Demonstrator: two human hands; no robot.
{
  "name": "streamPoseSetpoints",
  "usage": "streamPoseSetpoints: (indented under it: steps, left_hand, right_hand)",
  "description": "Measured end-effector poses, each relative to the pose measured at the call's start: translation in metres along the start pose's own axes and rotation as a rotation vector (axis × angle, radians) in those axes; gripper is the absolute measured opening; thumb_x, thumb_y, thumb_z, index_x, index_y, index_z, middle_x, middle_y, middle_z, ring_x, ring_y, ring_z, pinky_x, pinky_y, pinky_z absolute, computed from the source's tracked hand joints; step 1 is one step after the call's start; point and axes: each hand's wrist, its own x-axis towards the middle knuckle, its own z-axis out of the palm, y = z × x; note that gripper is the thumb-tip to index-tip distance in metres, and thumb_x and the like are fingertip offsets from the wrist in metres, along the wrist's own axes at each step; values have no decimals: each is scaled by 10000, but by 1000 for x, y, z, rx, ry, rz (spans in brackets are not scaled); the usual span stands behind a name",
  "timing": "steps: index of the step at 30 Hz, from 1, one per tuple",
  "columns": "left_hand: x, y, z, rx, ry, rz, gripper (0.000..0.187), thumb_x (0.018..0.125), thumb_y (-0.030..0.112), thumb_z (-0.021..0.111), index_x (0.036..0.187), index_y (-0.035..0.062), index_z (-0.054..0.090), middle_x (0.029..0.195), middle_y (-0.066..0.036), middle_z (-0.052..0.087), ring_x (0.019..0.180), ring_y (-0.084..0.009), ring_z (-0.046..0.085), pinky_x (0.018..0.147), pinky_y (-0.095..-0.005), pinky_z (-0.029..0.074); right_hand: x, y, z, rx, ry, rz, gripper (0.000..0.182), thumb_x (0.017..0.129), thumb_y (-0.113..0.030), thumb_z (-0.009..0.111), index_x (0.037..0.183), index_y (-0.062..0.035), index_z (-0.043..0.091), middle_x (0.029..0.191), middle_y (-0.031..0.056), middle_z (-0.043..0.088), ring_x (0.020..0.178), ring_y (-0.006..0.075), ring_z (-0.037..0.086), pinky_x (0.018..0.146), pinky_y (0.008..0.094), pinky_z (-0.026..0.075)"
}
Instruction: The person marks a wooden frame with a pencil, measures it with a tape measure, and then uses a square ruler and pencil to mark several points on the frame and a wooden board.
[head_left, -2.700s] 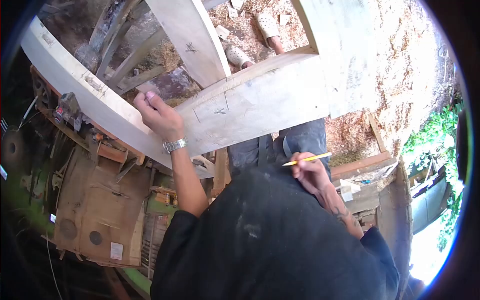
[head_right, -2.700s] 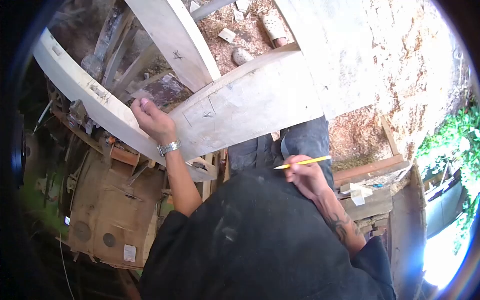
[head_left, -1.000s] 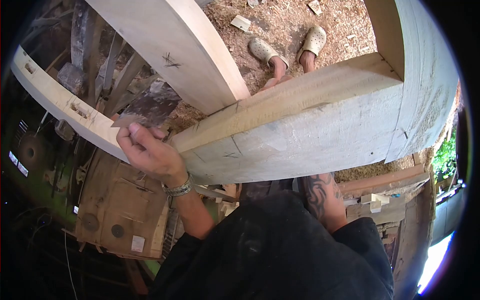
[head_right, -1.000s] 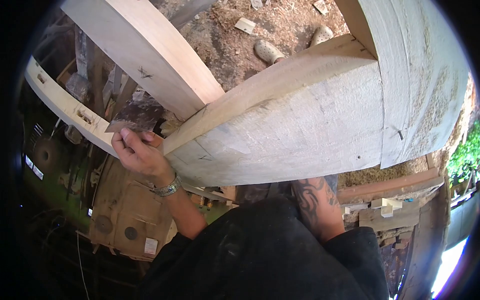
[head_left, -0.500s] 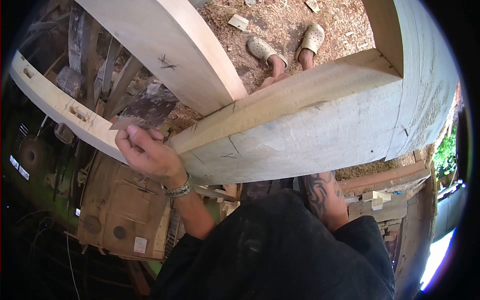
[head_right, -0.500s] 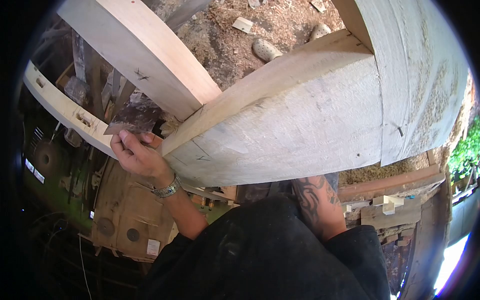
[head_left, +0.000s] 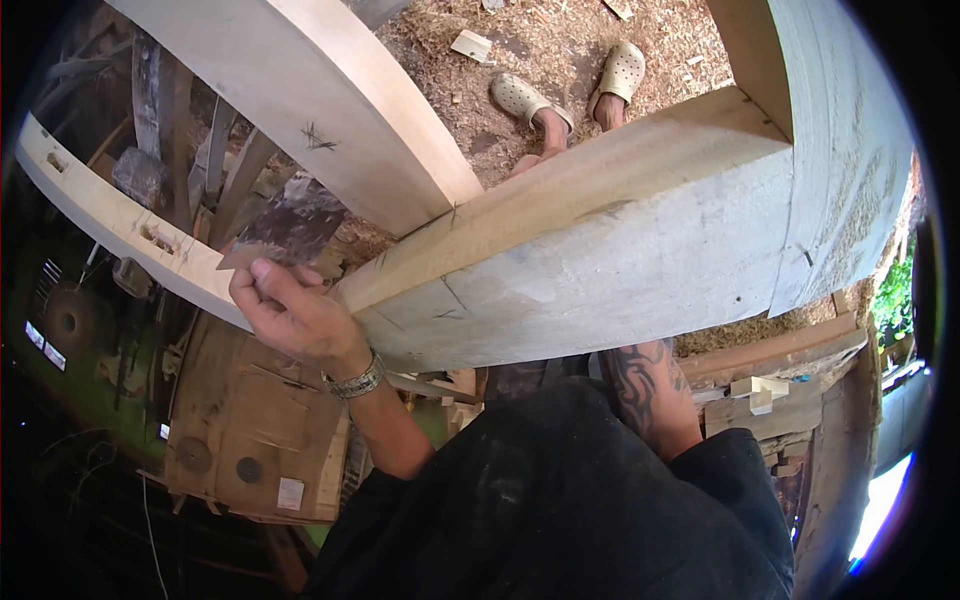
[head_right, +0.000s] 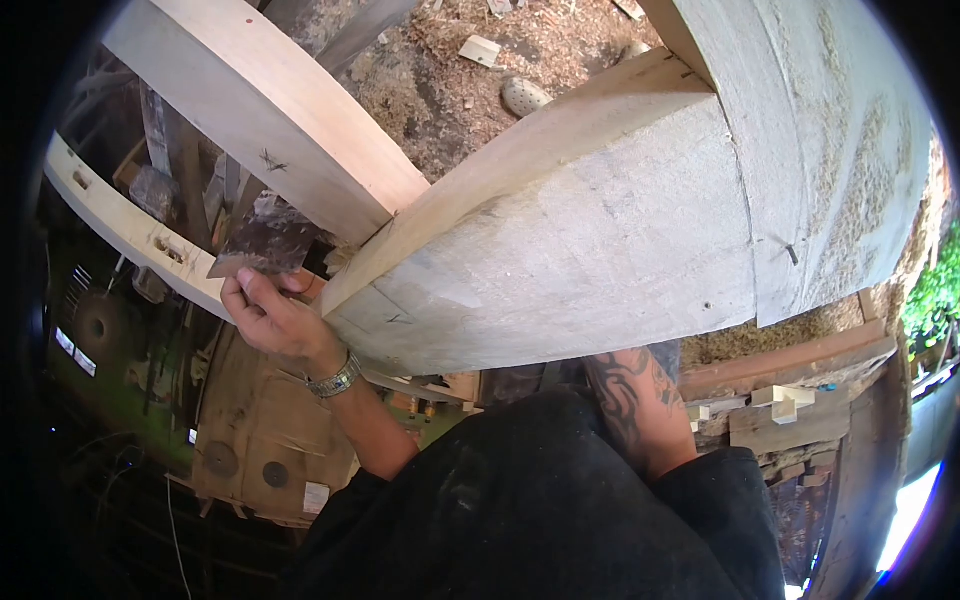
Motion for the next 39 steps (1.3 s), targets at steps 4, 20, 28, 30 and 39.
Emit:
streamPoseSetpoints:
  steps: [4, 20, 28, 30, 39]
  left_hand:
    - [0, 0, -2, -14, -14, 3, 273, 1062, 238, 540, 1048, -34, 564, 696, -34, 512, 565, -88, 466, 463, -228, 338]
    - [-2, 7, -2, 40, -15, -47, 320, 1063, 285, 538, 1072, -33, 570, 697, -46, 528, 558, -98, 469, 472, -243, 371]
    - [-3, 9, -3, 23, -26, -54, 332, 1065, 302, 537, 1064, -28, 568, 661, -26, 492, 571, -96, 449, 501, -257, 364]
    - [-3, 11, -2, 31, -32, -50, 331, 1068, 302, 533, 1059, -27, 567, 660, -24, 489, 576, -95, 446, 509, -257, 361]
    - [-4, 7, -2, 25, -34, -44, 293, 1079, 268, 508, 1064, -20, 562, 718, -26, 507, 606, -98, 456, 543, -270, 375]
  right_hand:
    - [3, 1, -2, 3, -1, -2, 396, 1033, -326, 609, 1323, -57, 610, 1165, 67, 686, 981, 187, 672, 805, 344, 580]
    - [9, -1, 0, 1, 8, -2, 416, 1036, -342, 601, 1342, -61, 600, 1178, 67, 684, 974, 190, 672, 803, 348, 576]
    - [7, -4, -2, -3, 8, -10, 426, 1037, -350, 597, 1351, -62, 595, 1184, 68, 683, 971, 191, 671, 802, 350, 575]
    - [8, -5, 1, 1, 6, -11, 428, 1037, -352, 595, 1353, -63, 594, 1185, 68, 682, 970, 191, 671, 802, 351, 574]
    - [19, -10, -11, -13, 1, -31, 440, 1039, -361, 591, 1364, -65, 589, 1193, 68, 681, 967, 193, 671, 801, 353, 573]
